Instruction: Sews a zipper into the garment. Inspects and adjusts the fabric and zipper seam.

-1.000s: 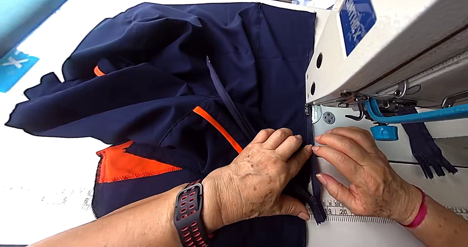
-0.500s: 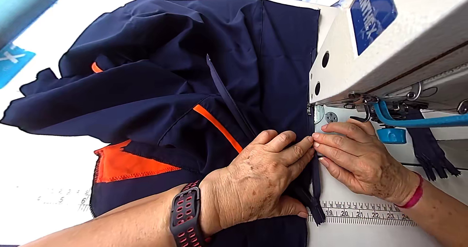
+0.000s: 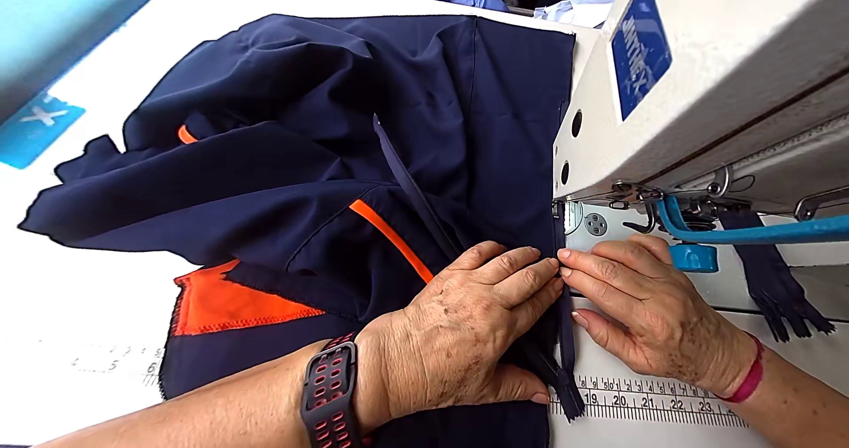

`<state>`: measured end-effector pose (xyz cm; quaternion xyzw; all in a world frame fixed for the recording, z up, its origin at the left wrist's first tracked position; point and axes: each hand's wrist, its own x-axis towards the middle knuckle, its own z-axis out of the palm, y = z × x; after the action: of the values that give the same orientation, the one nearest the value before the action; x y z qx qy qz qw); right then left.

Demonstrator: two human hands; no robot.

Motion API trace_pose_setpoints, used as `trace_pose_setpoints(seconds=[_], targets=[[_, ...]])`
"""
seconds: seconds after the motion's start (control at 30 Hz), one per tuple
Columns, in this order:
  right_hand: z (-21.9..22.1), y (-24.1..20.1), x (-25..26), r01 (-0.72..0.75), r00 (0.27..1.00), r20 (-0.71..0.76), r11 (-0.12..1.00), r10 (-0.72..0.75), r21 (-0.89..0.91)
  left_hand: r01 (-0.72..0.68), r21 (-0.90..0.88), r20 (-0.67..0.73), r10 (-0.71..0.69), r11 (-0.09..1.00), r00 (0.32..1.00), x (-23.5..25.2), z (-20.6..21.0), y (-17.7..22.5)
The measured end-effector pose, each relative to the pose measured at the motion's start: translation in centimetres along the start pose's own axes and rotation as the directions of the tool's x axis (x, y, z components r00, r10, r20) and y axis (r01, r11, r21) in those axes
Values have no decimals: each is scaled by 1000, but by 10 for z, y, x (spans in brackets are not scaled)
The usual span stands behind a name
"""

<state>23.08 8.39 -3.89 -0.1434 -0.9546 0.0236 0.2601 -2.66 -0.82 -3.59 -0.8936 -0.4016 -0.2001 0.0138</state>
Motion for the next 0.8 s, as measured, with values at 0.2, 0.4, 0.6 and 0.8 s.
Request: trace_pose_setpoints(seconds=[0.2, 0.4, 0.6, 0.8], targets=[[1, 5, 4, -11, 1000, -3, 999, 11, -35, -11, -2, 9, 11, 1000, 1000, 6, -1, -9], [6, 15, 11, -24, 999, -30, 996, 22, -83, -15, 3, -16, 15, 1000, 1000, 16, -4, -27], [9, 18, 11, -40, 999, -32, 998, 38, -56, 2, 19, -32, -1, 1000, 999, 18, -2, -28], [15, 24, 12, -61, 997, -60, 996, 57, -65, 8, 6, -40, -8, 1000, 999, 23, 0, -34]])
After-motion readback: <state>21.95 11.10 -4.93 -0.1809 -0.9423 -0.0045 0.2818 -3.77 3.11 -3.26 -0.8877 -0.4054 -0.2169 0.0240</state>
